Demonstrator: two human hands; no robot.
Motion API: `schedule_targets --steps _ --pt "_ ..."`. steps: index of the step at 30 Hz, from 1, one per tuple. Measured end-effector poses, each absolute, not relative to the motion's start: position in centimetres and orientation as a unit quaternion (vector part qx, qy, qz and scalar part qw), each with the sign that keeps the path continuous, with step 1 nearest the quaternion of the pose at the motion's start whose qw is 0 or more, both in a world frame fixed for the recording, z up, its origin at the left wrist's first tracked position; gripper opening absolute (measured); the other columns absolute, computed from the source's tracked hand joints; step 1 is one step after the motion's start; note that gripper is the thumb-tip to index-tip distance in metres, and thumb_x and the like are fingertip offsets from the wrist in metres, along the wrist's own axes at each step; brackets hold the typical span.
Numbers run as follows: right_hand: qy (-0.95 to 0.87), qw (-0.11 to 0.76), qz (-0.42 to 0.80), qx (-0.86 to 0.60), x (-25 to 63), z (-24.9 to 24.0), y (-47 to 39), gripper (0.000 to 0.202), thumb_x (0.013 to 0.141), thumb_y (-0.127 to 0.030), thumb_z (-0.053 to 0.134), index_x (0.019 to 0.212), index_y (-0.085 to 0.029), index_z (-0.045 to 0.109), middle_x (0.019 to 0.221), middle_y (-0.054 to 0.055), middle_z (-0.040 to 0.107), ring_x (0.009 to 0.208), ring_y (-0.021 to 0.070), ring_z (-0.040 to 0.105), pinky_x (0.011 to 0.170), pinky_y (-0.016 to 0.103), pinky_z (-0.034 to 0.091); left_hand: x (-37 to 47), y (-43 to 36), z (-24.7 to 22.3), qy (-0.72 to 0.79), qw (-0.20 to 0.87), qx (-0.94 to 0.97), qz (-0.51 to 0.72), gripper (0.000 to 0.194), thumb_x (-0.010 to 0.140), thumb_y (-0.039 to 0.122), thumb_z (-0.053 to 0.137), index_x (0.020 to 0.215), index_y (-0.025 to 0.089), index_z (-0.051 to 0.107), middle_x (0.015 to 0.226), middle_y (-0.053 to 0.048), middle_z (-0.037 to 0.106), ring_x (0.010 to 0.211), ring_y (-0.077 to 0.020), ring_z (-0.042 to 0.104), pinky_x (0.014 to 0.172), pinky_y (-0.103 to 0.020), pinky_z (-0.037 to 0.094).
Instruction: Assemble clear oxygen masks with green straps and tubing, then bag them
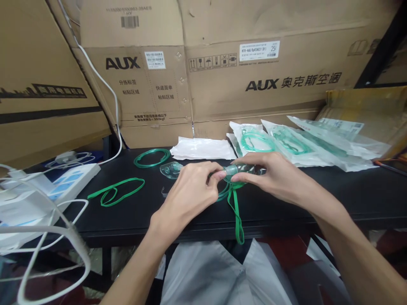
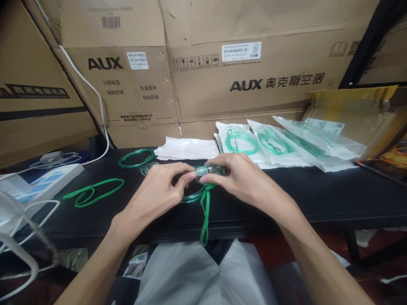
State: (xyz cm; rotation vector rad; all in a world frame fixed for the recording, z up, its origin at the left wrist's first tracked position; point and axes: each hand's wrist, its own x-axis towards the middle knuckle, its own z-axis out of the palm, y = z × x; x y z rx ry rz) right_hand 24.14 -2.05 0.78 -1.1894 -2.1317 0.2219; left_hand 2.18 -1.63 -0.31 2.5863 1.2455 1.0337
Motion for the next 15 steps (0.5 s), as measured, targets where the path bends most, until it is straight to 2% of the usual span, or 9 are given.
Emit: schedule_targets --steps 3,6,11,15 --pt "-0.831 0.334 0.075 -0.439 24.3 0.3 -1.5 0.036 0.088 -0.045 0.073 0.118 -0.025 0.074 0.121 0.007 0.072 0.113 0.0278 0.065 0.096 0.039 0.050 1.2 -1.4 -0.1 0.412 0.080 0.859 0.292 0.026 0.102 0.038 0.051 0.103 0.027 0.075 0.102 -0.001 0.076 0.095 -0.0212 0.067 0.081 -0.030 0.044" --pt "-0.844 0.329 0.088 -0.414 24.5 0.1 -1.1 0.031 0.089 -0.039 0.073 0.118 -0.027 0.073 0.124 0.006 0.068 0.116 0.0260 0.063 0.098 0.039 0.049 -0.5 -1.2 0.0 0.411 0.082 0.872 0.251 0.032 0.101 0.048 0.051 0.106 0.028 0.076 0.109 -0.002 0.074 0.104 -0.0235 0.065 0.086 -0.032 0.046" --pt "-0.875 0.294 0.091 -0.374 25.0 0.4 0.2 0.033 0.090 -0.030 0.071 0.123 -0.030 0.068 0.127 0.006 0.063 0.117 0.0253 0.061 0.103 0.041 0.048 -3.5 -1.9 -1.2 0.392 0.059 0.890 0.227 0.028 0.104 0.038 0.050 0.114 0.027 0.073 0.117 -0.001 0.072 0.115 -0.0196 0.062 0.104 -0.033 0.045" --pt "-0.901 0.263 0.067 -0.337 24.4 0.2 1.6 0.026 0.092 -0.022 0.067 0.117 -0.028 0.067 0.134 0.007 0.056 0.124 0.0242 0.058 0.106 0.041 0.046 -3.6 -3.3 -2.9 0.402 0.038 0.884 0.237 0.029 0.106 0.029 0.045 0.118 0.030 0.072 0.121 0.000 0.068 0.115 -0.0186 0.061 0.103 -0.033 0.048"
